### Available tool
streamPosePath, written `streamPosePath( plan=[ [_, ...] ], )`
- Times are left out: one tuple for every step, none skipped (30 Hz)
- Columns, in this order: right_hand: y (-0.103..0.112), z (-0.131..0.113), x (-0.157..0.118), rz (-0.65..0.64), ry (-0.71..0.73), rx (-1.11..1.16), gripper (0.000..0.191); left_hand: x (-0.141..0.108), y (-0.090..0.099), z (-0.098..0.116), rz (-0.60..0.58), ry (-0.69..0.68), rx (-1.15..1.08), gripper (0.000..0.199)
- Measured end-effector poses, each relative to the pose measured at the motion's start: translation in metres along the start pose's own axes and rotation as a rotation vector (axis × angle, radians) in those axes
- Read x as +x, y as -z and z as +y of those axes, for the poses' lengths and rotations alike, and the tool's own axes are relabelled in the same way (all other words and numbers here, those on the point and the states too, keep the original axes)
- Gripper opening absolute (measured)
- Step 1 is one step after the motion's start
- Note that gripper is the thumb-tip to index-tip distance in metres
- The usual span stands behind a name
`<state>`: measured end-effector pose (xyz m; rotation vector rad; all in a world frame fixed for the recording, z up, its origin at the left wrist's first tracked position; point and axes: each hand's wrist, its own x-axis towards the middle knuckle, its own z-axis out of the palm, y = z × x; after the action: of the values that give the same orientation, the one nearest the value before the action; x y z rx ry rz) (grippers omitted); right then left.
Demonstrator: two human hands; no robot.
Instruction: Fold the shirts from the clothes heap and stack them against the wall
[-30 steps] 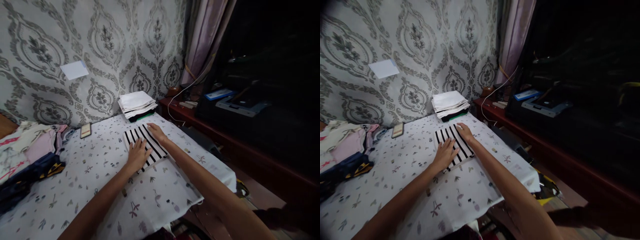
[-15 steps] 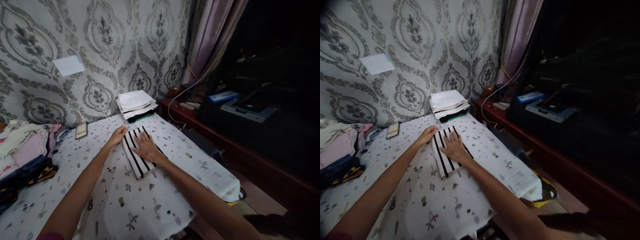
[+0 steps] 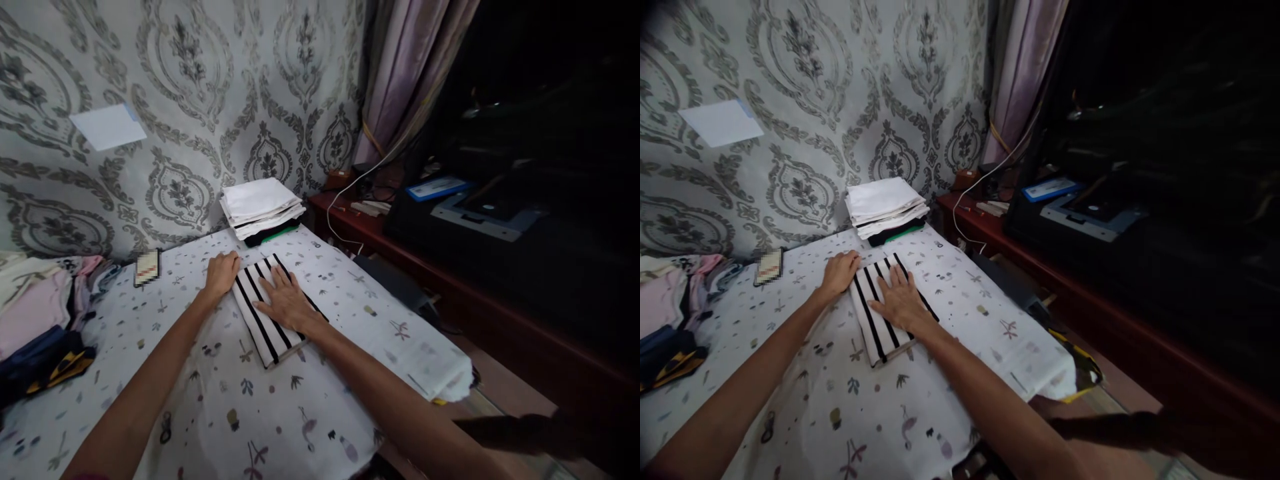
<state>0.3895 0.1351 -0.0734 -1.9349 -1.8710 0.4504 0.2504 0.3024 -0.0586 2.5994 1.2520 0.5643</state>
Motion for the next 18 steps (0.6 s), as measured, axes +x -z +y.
streamPosePath(
  plan=[
    [0.000, -0.001, 0.000, 0.003, 0.001, -0.006, 0.069, 0.006, 0.000, 0.006, -0.009, -0.030, -0.016, 0.022],
    [-0.001, -0.001, -0.001, 0.015, 0.008, -0.011, 0.068, 0.012, -0.001, 0.013, -0.026, -0.059, -0.037, 0.022],
    [-0.002, -0.002, -0.001, 0.039, 0.022, -0.018, 0.065, 0.019, -0.004, 0.019, -0.048, -0.085, -0.062, 0.023],
    [-0.003, -0.003, -0.002, 0.074, 0.046, -0.024, 0.061, 0.026, -0.007, 0.026, -0.074, -0.105, -0.089, 0.023],
    [-0.004, -0.003, -0.003, 0.112, 0.080, -0.032, 0.056, 0.032, -0.011, 0.033, -0.102, -0.119, -0.117, 0.024],
    [-0.005, -0.004, -0.004, 0.145, 0.121, -0.041, 0.051, 0.039, -0.015, 0.039, -0.129, -0.127, -0.143, 0.025],
    [-0.005, -0.005, -0.005, 0.167, 0.167, -0.050, 0.046, 0.044, -0.020, 0.044, -0.152, -0.129, -0.167, 0.027],
    [-0.005, -0.005, -0.006, 0.178, 0.214, -0.060, 0.040, 0.049, -0.024, 0.049, -0.172, -0.128, -0.189, 0.028],
    [-0.005, -0.006, -0.007, 0.179, 0.257, -0.072, 0.036, 0.052, -0.028, 0.052, -0.189, -0.123, -0.208, 0.030],
    [-0.005, -0.006, -0.008, 0.173, 0.290, -0.086, 0.034, 0.056, -0.032, 0.055, -0.201, -0.116, -0.225, 0.032],
    [-0.004, -0.006, -0.008, 0.165, 0.312, -0.103, 0.033, 0.058, -0.035, 0.057, -0.210, -0.105, -0.239, 0.033],
    [-0.003, -0.006, -0.008, 0.159, 0.324, -0.122, 0.032, 0.061, -0.039, 0.058, -0.217, -0.093, -0.250, 0.034],
    [-0.003, -0.006, -0.008, 0.157, 0.329, -0.139, 0.032, 0.063, -0.043, 0.059, -0.221, -0.078, -0.257, 0.033],
    [-0.002, -0.006, -0.008, 0.160, 0.329, -0.155, 0.032, 0.064, -0.046, 0.060, -0.222, -0.062, -0.261, 0.032],
    [-0.002, -0.005, -0.008, 0.167, 0.329, -0.169, 0.033, 0.066, -0.050, 0.060, -0.218, -0.044, -0.262, 0.030],
    [-0.002, -0.005, -0.008, 0.174, 0.329, -0.181, 0.034, 0.067, -0.054, 0.061, -0.206, -0.022, -0.259, 0.027],
    [-0.003, -0.005, -0.008, 0.178, 0.329, -0.191, 0.035, 0.068, -0.057, 0.061, -0.185, 0.001, -0.254, 0.023],
    [-0.004, -0.006, -0.009, 0.179, 0.329, -0.199, 0.037, 0.069, -0.059, 0.062, -0.159, 0.026, -0.247, 0.021]
  ],
)
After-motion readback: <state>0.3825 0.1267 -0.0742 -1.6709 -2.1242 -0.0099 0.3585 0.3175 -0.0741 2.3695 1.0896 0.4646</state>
